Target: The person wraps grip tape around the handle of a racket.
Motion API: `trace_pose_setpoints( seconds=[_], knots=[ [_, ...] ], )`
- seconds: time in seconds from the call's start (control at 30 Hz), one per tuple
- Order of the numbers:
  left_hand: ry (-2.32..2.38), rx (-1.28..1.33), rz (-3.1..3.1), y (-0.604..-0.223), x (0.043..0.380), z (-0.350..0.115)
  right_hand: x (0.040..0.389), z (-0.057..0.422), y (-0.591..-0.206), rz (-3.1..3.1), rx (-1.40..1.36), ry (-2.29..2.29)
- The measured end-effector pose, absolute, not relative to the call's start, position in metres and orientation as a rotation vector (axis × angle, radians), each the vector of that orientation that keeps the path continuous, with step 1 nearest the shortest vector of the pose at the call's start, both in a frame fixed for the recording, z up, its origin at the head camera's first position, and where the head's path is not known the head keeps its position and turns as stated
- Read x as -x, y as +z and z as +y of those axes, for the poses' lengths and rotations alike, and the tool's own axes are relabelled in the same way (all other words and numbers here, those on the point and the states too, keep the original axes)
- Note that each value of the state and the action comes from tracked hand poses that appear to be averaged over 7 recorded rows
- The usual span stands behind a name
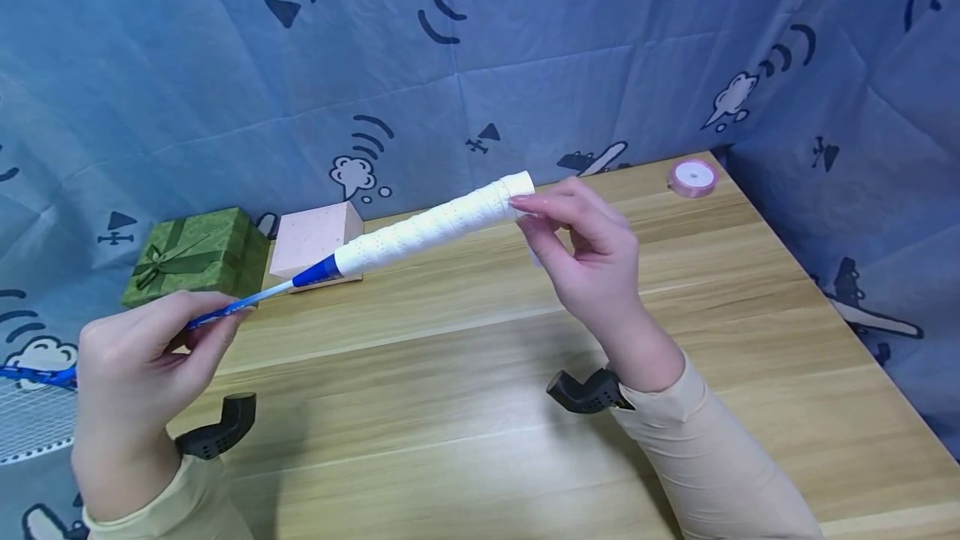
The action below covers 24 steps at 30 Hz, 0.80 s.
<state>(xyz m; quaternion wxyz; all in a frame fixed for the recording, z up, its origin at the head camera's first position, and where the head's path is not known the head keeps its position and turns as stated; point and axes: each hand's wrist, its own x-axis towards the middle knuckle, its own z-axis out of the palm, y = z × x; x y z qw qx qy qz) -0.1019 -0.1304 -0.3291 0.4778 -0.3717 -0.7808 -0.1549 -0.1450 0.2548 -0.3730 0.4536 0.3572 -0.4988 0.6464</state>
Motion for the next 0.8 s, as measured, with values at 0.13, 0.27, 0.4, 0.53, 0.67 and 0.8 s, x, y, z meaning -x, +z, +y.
trace_pose_setpoints(
  seconds=[0.13, 0.27, 0.4, 0.53, 0.67, 0.8],
  knots=[
    [-0.396, 0.914, -1.879, -0.329, 0.101, -0.128, 0.145, 0.255, -0.370, -1.218, -0.894, 1.591],
    [-0.397, 0.917, -1.865, -0.328, 0.101, -0.125, 0.146, 0.259, -0.369, -1.252, -0.954, 1.593],
    [-0.398, 0.917, -1.871, -0.328, 0.101, -0.126, 0.147, 0.264, -0.370, -1.266, -1.040, 1.654],
    [-0.379, 0.896, -1.884, -0.328, 0.100, -0.127, 0.147, 0.268, -0.370, -1.276, -1.049, 1.667],
    [-0.347, 0.864, -1.902, -0.326, 0.098, -0.128, 0.146, 0.271, -0.369, -1.287, -1.049, 1.653],
    [-0.338, 0.831, -1.889, -0.324, 0.096, -0.127, 0.145, 0.273, -0.368, -1.291, -1.027, 1.644]
  ],
)
